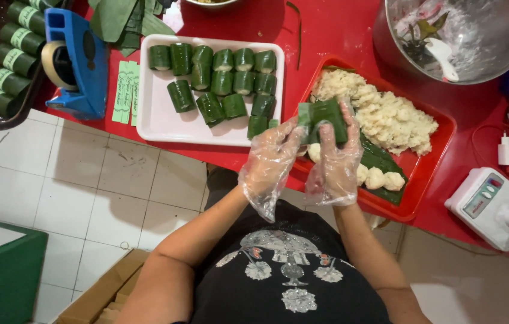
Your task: Wrapping white dough balls in green leaves to prepare traditional snacks on a production table
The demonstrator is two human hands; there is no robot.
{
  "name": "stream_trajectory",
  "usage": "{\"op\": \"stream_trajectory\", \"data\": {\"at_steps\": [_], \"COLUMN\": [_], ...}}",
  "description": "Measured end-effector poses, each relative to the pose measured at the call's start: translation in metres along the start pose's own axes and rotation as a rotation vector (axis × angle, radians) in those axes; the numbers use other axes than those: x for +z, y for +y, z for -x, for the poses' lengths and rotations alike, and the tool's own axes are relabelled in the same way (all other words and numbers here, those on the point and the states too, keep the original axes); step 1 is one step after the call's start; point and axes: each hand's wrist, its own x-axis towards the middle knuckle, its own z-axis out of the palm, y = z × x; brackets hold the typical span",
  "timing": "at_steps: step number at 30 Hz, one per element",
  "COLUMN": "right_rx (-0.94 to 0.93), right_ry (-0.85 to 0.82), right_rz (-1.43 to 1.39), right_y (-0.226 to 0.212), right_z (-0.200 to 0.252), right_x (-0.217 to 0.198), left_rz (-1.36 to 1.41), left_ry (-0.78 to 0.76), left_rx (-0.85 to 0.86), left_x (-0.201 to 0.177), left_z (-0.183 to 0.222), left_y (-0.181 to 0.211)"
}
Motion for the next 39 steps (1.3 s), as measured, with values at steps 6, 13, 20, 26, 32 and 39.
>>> {"op": "stream_trajectory", "data": {"at_steps": [6,13,20,26,32,39], "right_rx": [0.017,-0.354,-0.694,-1.072,-0.268,0.335], "right_ry": [0.217,0.044,-0.095,-0.152,-0.314,-0.236], "right_rz": [-0.133,0.380,0.792,0.878,0.043,-0.171], "right_y": [0.002,0.046,0.041,0.065,-0.019,-0.033], "right_z": [0.007,0.003,-0.003,-0.006,0.004,-0.017], "right_x": [0.021,-0.007,-0.012,-0.020,-0.009,-0.004], "left_rz": [0.160,0.104,0.050,0.199,0.194,0.778], "left_ry": [0.081,0.056,0.055,0.034,0.013,-0.098], "left_rx": [0.107,0.358,0.239,0.051,-0.106,-0.005], "left_x": [0.010,0.010,0.018,0.006,-0.002,0.004], "left_z": [-0.003,-0.007,-0.021,0.007,-0.006,-0.046], "left_y": [-0.010,-0.030,-0.053,0.017,0.009,-0.037]}}
